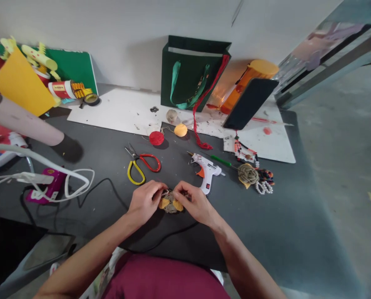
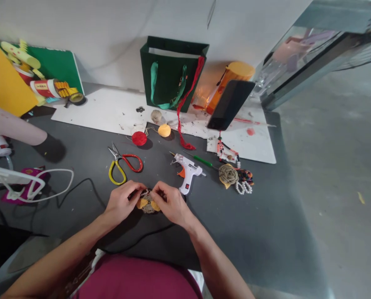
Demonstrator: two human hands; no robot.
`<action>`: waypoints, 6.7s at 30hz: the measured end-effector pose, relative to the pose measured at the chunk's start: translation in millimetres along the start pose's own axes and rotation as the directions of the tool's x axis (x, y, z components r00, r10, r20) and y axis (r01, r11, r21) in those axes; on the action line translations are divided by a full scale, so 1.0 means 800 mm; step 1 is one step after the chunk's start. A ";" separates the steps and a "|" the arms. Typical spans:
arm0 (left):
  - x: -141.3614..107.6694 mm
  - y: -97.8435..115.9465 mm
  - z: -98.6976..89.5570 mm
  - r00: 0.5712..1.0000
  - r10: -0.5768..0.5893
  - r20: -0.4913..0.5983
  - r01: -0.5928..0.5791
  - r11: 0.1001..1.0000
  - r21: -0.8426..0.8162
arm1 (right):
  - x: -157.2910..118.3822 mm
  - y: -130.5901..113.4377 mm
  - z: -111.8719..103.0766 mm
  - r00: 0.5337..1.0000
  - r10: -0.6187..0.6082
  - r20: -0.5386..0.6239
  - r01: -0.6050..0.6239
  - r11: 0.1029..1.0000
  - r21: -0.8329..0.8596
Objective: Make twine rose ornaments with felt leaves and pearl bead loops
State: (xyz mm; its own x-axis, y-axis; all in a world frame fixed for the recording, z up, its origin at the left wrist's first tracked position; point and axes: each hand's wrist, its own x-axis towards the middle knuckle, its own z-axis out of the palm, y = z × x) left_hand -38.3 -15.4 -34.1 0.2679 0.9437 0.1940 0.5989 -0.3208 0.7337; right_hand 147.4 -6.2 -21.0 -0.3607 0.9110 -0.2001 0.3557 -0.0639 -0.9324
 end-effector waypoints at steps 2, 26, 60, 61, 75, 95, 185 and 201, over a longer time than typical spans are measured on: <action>0.002 0.000 0.000 0.999 -0.032 0.022 0.032 0.999 -0.038 | 0.002 0.002 0.000 1.000 0.027 0.006 -0.028 0.997 0.074; 0.006 0.010 0.000 0.992 -0.122 -0.030 0.107 0.946 -0.307 | 0.002 -0.001 0.011 0.995 -0.053 -0.085 0.055 0.998 0.021; 0.013 0.019 -0.010 0.954 0.044 0.297 0.005 0.987 -0.160 | 0.006 -0.008 0.011 0.978 0.207 -0.011 -0.171 0.836 0.521; 0.012 0.020 -0.009 0.960 0.067 0.272 -0.042 0.994 -0.098 | 0.006 -0.007 0.013 0.979 0.203 -0.015 -0.166 0.838 0.520; 0.006 0.023 0.006 0.932 0.336 0.140 -0.363 0.844 0.394 | 0.003 -0.003 0.021 0.970 0.209 -0.123 -0.123 0.862 0.491; 0.013 0.006 -0.008 0.978 -0.042 0.207 0.083 0.977 -0.195 | 0.000 -0.010 -0.004 0.965 0.260 -0.022 -0.202 0.800 0.565; 0.003 -0.001 -0.011 0.860 0.508 -0.050 -0.469 0.826 0.312 | 0.001 -0.003 -0.005 0.993 0.120 -0.012 -0.115 0.974 0.194; 0.009 0.005 -0.010 0.822 0.562 -0.092 -0.504 0.793 0.342 | 0.000 -0.003 -0.002 0.989 0.143 0.024 -0.145 0.972 0.186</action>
State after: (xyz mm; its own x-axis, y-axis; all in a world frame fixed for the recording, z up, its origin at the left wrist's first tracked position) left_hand -40.3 -9.2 -24.7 0.4877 0.6030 0.6313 0.5980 -0.7576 0.2616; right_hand 148.0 -5.0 -18.4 -0.3269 0.8823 -0.3386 0.2372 -0.2702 -0.9331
